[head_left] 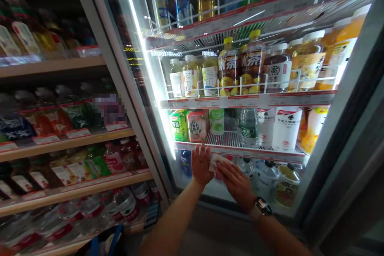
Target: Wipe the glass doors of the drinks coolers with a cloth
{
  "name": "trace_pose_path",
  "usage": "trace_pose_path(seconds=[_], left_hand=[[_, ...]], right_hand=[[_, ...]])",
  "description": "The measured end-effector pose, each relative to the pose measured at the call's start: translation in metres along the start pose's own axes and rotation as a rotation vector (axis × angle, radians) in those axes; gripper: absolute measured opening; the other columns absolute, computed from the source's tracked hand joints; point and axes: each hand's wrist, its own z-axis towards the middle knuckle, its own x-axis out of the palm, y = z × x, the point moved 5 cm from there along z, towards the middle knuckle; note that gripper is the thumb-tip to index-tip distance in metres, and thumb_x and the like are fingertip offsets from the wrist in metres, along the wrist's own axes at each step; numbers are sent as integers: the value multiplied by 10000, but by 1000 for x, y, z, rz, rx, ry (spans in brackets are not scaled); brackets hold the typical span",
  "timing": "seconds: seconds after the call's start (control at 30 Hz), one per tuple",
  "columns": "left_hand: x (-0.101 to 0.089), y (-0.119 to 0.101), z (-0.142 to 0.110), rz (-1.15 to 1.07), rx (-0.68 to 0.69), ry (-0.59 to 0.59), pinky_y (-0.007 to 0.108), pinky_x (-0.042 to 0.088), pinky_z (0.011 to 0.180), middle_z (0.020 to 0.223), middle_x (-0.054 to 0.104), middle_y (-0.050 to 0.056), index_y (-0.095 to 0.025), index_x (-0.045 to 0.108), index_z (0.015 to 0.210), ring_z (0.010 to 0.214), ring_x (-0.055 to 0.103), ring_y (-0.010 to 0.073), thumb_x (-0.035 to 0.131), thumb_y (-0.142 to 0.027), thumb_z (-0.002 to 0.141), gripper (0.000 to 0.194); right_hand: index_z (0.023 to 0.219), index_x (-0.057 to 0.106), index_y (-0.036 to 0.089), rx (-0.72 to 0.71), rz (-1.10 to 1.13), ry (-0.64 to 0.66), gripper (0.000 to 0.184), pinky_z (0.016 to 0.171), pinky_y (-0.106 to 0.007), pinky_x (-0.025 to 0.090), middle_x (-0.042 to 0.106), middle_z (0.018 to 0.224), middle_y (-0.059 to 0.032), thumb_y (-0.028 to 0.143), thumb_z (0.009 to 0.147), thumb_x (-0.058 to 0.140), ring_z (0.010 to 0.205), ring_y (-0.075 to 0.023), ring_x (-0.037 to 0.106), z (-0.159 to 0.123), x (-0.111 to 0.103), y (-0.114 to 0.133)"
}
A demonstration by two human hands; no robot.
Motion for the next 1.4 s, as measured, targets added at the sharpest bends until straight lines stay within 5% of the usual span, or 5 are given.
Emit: trace_pose_path(seconds=[0.2,0.43,0.87,1.17,1.4], left_hand=[[2,1,-11,17,17,13,465,205,1196,1549,329,141,-129,186,1534,1476,209,264,361,-294,950,632],[7,0,-16,13,-24,13,479,196,1202,1513,402,136,-160,230,1529,1457,267,269,387,-309,943,625],[-18,11,-7,-58,148,194,438,273,1174,1546,344,144,-135,169,1536,1487,144,257,383,-295,966,630],[-50,119,35,-39,-130,121,509,118,1210,1620,94,132,-188,82,1548,1499,45,260,374,-339,987,649],[-30,133,31,-48,-237,-23,495,64,1219,1632,48,92,-210,63,1550,1502,5,251,281,-365,1004,608]], right_hand=[[1308,587,227,22,-65,42,443,1210,-361,261,645,1303,-15,38,926,469,1361,-169,449,9,-27,-28],[1441,447,292,417,-239,-454,605,1194,-545,255,433,1499,-4,39,891,459,1410,-313,355,33,-95,-101],[1256,619,230,-131,28,72,378,1149,-312,389,663,1272,11,78,955,446,1279,-134,538,-8,-17,-13],[1476,389,256,444,-168,-424,574,1188,-559,246,438,1503,-57,88,928,424,1430,-295,320,56,-86,-91],[1477,380,292,451,-97,-377,598,1199,-495,259,492,1467,-35,73,921,405,1424,-247,347,91,-39,-48]])
